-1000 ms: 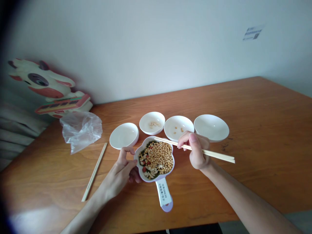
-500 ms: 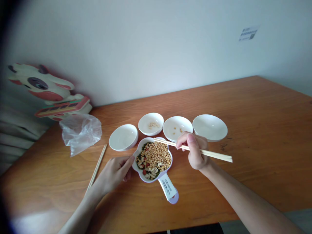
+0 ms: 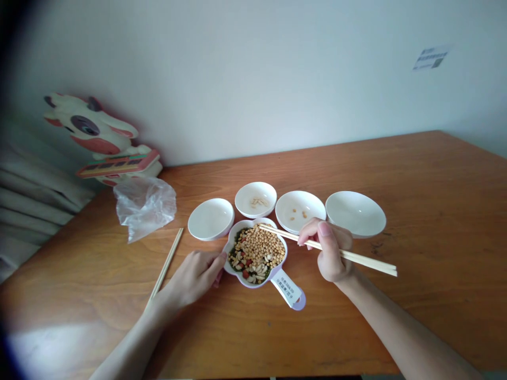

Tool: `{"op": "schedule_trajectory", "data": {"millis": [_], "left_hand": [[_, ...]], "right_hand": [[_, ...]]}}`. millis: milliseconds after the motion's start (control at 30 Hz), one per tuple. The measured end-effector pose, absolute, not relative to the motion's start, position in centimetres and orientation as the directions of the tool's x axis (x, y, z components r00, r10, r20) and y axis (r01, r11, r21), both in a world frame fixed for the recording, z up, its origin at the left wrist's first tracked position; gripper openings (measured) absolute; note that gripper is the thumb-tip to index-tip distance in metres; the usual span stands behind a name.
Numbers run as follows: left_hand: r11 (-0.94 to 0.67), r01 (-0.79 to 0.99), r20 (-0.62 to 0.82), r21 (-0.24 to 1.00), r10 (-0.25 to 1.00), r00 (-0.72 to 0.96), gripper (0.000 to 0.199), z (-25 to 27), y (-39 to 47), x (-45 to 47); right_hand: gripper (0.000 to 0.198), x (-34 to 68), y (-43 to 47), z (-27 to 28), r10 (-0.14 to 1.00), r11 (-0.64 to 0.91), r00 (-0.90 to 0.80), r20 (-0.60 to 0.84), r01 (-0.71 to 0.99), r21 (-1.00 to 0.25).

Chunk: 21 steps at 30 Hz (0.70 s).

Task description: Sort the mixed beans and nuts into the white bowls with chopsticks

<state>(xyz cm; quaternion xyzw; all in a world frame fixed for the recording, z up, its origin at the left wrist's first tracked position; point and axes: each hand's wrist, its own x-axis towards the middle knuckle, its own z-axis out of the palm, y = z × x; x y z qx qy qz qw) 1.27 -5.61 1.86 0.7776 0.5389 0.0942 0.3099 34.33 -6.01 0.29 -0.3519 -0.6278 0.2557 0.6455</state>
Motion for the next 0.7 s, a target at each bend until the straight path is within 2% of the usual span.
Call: {"op": "schedule_trajectory", "data": {"millis": [67, 133, 267, 400, 533, 700], "left_hand": [[-0.317, 0.828, -0.099, 0.463, 0.909, 0.404, 0.058, 1.6, -5.4, 1.3], [-0.353, 0.841, -0.035, 0.410, 0.915, 0.401, 0.054, 1.2, -5.1, 1.1], [-0.369, 0.821, 0.029, 0.436, 0.917, 0.397, 0.055, 0.6, -4.7, 0.8], [-0.369, 0.814, 0.032, 0.449, 0.917, 0.399, 0.059, 0.2, -4.7, 0.6], [-0.373, 0.827, 0.017, 0.421, 0.915, 0.404, 0.057, 0.1, -4.6, 0.7], [-0.407, 0.812, 0.050, 0.418, 0.903, 0.427, 0.052, 0.0, -4.4, 0.6]], "right_hand": [[0.057, 34.5, -6.0, 0.1, 0.774, 0.619, 0.078, 0.628, 0.119, -0.777], [0.057, 34.6, -6.1, 0.0, 0.776, 0.617, 0.068, 0.627, 0.122, -0.777], [0.057, 34.6, -6.1, 0.0, 0.777, 0.616, 0.023, 0.629, 0.175, -0.768], [0.057, 34.4, -6.1, 0.1, 0.773, 0.623, 0.005, 0.635, 0.186, -0.760], [0.061, 34.5, -6.2, 0.3, 0.836, 0.544, -0.012, 0.549, 0.158, -0.824], [0.075, 35.0, -6.2, 1.4, 0.894, 0.448, -0.059, 0.444, 0.115, -0.887]]}}
